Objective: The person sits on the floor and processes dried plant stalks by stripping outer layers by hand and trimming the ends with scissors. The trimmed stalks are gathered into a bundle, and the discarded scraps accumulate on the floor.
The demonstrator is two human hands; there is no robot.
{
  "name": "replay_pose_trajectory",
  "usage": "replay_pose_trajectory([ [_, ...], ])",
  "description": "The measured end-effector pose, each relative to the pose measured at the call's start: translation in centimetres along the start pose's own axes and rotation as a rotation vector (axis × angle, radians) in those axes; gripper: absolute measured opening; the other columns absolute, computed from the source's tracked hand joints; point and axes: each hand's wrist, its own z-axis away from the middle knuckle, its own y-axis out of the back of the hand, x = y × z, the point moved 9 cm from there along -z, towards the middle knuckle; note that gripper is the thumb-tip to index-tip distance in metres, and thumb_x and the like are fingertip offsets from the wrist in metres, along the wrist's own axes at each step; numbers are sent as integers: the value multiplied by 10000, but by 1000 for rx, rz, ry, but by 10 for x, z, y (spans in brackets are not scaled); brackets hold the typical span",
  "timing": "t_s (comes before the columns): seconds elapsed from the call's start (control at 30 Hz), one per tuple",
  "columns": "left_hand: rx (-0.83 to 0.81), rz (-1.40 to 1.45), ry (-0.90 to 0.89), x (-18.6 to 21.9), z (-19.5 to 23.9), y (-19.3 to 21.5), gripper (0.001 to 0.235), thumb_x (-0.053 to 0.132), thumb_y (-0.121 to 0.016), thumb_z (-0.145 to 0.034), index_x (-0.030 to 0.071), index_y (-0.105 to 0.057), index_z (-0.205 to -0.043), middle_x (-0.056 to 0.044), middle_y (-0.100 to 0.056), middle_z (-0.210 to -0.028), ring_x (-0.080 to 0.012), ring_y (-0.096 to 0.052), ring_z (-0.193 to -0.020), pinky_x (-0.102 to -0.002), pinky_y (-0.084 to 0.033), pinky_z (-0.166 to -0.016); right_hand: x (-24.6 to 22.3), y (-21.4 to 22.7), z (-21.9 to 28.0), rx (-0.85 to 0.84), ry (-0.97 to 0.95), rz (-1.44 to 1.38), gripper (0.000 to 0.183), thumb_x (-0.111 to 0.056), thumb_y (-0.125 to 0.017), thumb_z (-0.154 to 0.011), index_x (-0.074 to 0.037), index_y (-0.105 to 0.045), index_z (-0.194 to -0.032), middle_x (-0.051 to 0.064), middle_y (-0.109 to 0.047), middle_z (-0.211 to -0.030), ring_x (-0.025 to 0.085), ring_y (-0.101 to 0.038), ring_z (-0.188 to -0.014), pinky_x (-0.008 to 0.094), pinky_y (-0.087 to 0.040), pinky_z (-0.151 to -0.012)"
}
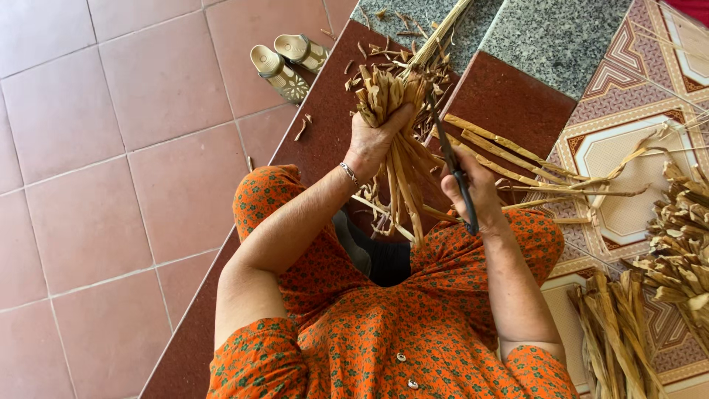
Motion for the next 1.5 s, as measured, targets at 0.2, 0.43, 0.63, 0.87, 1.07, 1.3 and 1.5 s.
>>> replay_pose_trajectory([
  [0.2,-38,-32,36,-5,5,-7,289,104,-807,-890,27,-730,-1158,-47,-760,-1069,-114,-711,-919,-282,-611,-804,-18,-2,4,88,50,117,775,-679,-560,-976,4,-605,-1339,-12,-569,-743,62,-536,-645,250,-448,-561],
  [0.43,-45,-78,56,-8,6,-6,265,124,-801,-902,28,-740,-1141,-42,-765,-1030,-101,-709,-888,-271,-607,-777,-29,-5,6,117,173,393,532,-500,-521,-1068,1,-670,-1169,0,-596,-593,115,-611,-480,271,-464,-415],
  [0.63,-35,-78,102,-4,7,-4,252,128,-788,-905,28,-749,-1133,-32,-762,-994,-94,-697,-852,-269,-592,-733,-36,2,10,133,283,380,577,-567,-541,-1098,-19,-685,-1207,-10,-613,-646,97,-633,-553,261,-500,-504],
  [0.87,-123,-48,76,6,10,-13,240,70,-796,-869,12,-746,-1096,-60,-767,-995,-127,-723,-879,-294,-619,-782,-18,11,7,-25,108,127,865,-736,-483,-982,34,-596,-1361,-42,-526,-686,72,-524,-584,252,-446,-507],
  [1.07,-120,-152,116,0,12,-8,255,90,-796,-851,7,-752,-1087,-74,-774,-985,-143,-733,-880,-304,-631,-791,-20,16,11,-4,56,197,769,-676,-503,-986,0,-644,-1323,-26,-521,-609,63,-527,-550,260,-421,-498],
  [1.3,-103,2,134,-8,8,-9,287,76,-814,-831,3,-731,-1096,-84,-759,-1020,-163,-731,-902,-327,-630,-814,-2,12,9,47,64,142,591,-575,-519,-1028,-31,-689,-1183,-20,-556,-551,48,-555,-470,238,-418,-424],
  [1.5,-218,-204,140,0,15,-8,343,120,-850,-831,48,-705,-1133,-76,-755,-1080,-163,-742,-963,-333,-654,-865,60,62,-17,239,54,289,614,-582,-665,-1000,-6,-673,-1211,-27,-611,-731,54,-617,-564,250,-480,-426],
])
